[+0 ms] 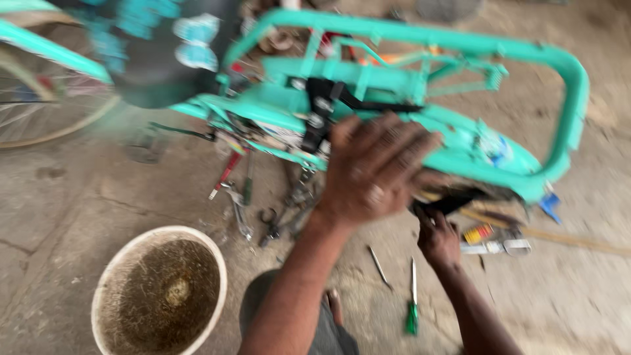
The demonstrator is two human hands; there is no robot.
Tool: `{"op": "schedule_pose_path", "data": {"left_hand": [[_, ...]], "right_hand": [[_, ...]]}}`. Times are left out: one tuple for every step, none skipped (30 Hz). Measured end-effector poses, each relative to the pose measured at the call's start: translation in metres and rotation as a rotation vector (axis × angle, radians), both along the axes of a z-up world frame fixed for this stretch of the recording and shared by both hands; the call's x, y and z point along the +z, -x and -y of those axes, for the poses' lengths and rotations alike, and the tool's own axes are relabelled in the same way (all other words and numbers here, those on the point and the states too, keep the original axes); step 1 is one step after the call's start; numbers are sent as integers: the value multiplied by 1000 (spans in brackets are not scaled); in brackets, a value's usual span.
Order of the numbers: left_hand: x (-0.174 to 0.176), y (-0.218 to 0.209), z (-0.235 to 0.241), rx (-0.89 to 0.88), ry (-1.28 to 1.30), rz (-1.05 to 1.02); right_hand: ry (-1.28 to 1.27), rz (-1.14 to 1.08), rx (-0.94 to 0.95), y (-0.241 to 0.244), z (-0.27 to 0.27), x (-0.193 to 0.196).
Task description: The person is repairing a bicycle by removing the rear tire. They use a screwdriver to loosen the axle nuts and then pull the tire out of the frame.
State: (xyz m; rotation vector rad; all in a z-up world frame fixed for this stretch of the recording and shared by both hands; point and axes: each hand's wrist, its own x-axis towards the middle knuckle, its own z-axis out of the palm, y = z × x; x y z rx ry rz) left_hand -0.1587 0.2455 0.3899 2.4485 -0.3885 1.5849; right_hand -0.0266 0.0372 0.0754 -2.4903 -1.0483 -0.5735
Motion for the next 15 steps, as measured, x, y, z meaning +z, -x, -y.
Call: {"op": "schedule_pose_path", "data": {"left_hand": [[0, 15, 8, -9, 62, -35], [-3, 17, 6, 9, 35, 31], [-15, 16, 11, 10, 44, 46], [-26, 15, 17, 11, 51, 61], [-30, 8, 14, 23, 65, 55], [-33, 10, 16, 35, 79, 50], [-37, 7, 15, 36, 98, 30], [-40, -3, 8, 26, 68, 45], [-52, -2, 10, 22, 73, 23], [-63, 1, 12, 18, 78, 1], [-67, -2, 11, 18, 82, 2], [-69, -5, 11, 18, 86, 3], [-67, -11, 8, 19, 83, 17], [-63, -17, 6, 8, 63, 67], [-64, -17, 7, 10, 58, 95]], "right_hand": [[-51, -51, 30, 21, 2, -6], [-113, -70, 29, 32, -5, -14], [-138, -139, 5, 55, 4, -27], [-162, -207, -24, 78, 14, -36], [-293, -331, -19, 71, -2, -39], [-424, -456, -6, 67, -15, -38], [-551, -591, -1, 62, -26, -37], [-723, -656, -42, 45, -42, -35], [-861, -753, -105, 52, -33, -37], [-1001, -844, -173, 57, -23, -38], [-1066, -848, -192, 50, -18, -34], [-1131, -851, -212, 42, -12, -28], [-1202, -843, -219, 26, -10, -19], [-1199, -899, -162, 10, -8, -11], [-1176, -975, -115, 3, -2, -10]]}}
